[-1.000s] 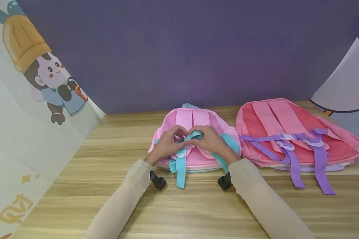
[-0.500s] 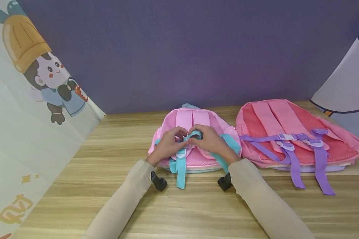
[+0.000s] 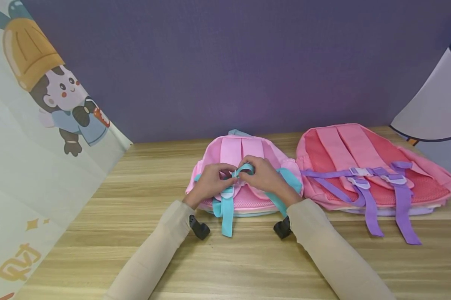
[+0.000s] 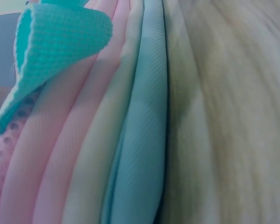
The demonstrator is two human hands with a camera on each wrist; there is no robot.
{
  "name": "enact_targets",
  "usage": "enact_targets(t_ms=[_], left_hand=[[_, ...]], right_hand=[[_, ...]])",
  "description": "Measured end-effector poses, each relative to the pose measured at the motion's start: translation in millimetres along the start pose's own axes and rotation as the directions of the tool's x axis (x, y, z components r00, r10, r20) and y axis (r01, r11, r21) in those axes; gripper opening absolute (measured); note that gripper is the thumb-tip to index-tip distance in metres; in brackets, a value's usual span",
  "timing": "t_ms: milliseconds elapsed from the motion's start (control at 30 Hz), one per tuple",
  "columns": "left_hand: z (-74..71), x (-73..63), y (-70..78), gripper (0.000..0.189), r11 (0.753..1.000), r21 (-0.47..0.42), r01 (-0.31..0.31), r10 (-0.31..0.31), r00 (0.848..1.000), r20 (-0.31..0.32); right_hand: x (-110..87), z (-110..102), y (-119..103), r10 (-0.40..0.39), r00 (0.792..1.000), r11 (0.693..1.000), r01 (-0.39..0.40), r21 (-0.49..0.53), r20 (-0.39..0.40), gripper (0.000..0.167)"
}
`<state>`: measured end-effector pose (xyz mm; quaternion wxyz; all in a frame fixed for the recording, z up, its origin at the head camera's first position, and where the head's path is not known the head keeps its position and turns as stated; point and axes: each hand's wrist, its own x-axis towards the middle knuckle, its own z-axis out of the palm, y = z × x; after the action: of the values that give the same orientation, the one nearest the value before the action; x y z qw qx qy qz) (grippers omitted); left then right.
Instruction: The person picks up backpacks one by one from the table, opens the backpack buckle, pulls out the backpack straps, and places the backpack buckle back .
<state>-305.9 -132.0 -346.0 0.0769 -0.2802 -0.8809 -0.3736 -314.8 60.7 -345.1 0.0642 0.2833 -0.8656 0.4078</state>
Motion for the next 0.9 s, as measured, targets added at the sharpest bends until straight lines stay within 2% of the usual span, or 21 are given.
enact_targets(t_ms=[433,767,900], left_hand=[[0.2,1.1,-0.8,0.025,1.000,-0.017,0.010,-0.010,1.000,-0.014],[0.8,0.5,-0.8,0.026,0.999,-0.022,0.044,-0.044,0.999,-0.016],[-0.1,-0.2,-0.7,0.026,0.998,-0.028,0.050,-0.050,0.999,-0.017]], right_hand=[[-0.3,-4.5,-0.5,-0.023,1.000,0.999,0.024,0.045,-0.017,0.012],[-1.6,-8.9,0.0,0.035,0.998,0.991,-0.028,0.128,-0.057,0.014],[-2.0,-12.2,-1.4,0.046,0.997,0.991,-0.038,0.132,-0.060,0.015]])
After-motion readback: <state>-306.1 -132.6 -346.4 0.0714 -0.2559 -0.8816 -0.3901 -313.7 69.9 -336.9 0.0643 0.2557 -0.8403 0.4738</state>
